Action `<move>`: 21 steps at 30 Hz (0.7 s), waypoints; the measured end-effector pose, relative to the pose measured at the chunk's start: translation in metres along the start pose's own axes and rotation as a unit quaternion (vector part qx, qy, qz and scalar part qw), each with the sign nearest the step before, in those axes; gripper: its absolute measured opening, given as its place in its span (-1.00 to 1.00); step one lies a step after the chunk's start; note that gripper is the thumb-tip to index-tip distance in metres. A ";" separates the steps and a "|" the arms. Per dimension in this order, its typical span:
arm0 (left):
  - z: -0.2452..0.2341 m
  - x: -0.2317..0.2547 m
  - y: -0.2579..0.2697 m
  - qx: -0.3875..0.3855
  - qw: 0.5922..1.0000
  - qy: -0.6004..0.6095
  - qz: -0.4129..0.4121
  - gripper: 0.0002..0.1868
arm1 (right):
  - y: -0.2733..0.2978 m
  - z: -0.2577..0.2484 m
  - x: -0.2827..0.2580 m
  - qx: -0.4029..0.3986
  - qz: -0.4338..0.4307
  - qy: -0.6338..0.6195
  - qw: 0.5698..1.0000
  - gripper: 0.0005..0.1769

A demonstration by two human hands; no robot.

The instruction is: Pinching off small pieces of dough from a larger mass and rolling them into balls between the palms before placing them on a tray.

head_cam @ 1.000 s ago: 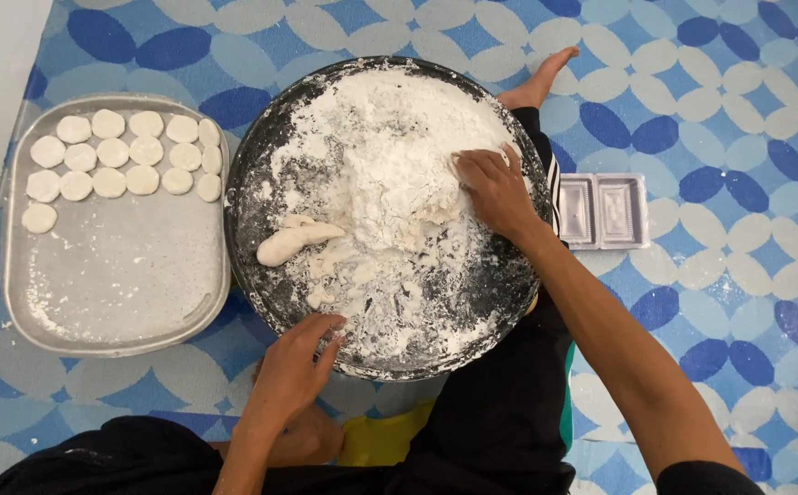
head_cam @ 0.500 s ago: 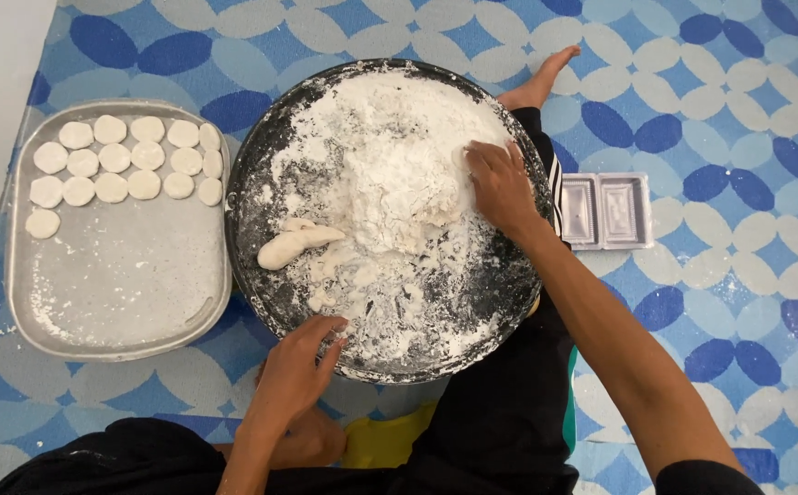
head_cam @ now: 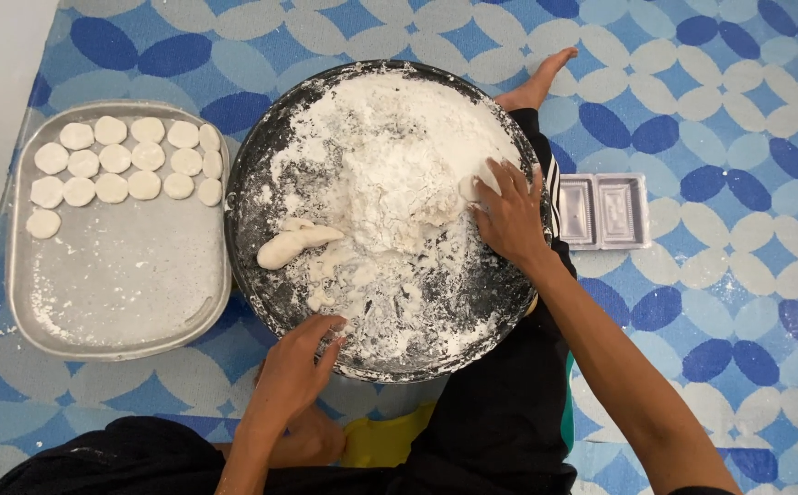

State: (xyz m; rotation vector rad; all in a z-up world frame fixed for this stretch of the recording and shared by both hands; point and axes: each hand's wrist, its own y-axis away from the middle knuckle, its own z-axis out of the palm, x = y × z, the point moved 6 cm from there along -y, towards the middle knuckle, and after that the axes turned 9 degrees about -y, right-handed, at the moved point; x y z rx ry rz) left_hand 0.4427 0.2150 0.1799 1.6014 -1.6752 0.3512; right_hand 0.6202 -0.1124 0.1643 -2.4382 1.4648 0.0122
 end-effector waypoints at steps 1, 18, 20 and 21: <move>0.000 0.000 0.000 0.001 1.000 0.000 0.001 -0.69 | 0.002 -0.005 -0.001 0.001 0.000 0.001 1.000 -0.54; 0.006 -0.005 -0.001 -0.003 1.000 -0.005 -0.017 -0.69 | -0.034 -0.011 0.018 -0.134 0.187 -0.213 0.949 -0.79; 0.006 -0.003 -0.002 -0.005 1.000 -0.006 -0.014 -0.68 | -0.047 -0.024 0.016 -0.047 0.132 -0.208 0.968 -0.80; 0.006 -0.003 -0.002 -0.006 1.000 -0.006 -0.011 -0.67 | -0.054 -0.037 0.012 0.040 0.074 -0.199 0.976 -0.79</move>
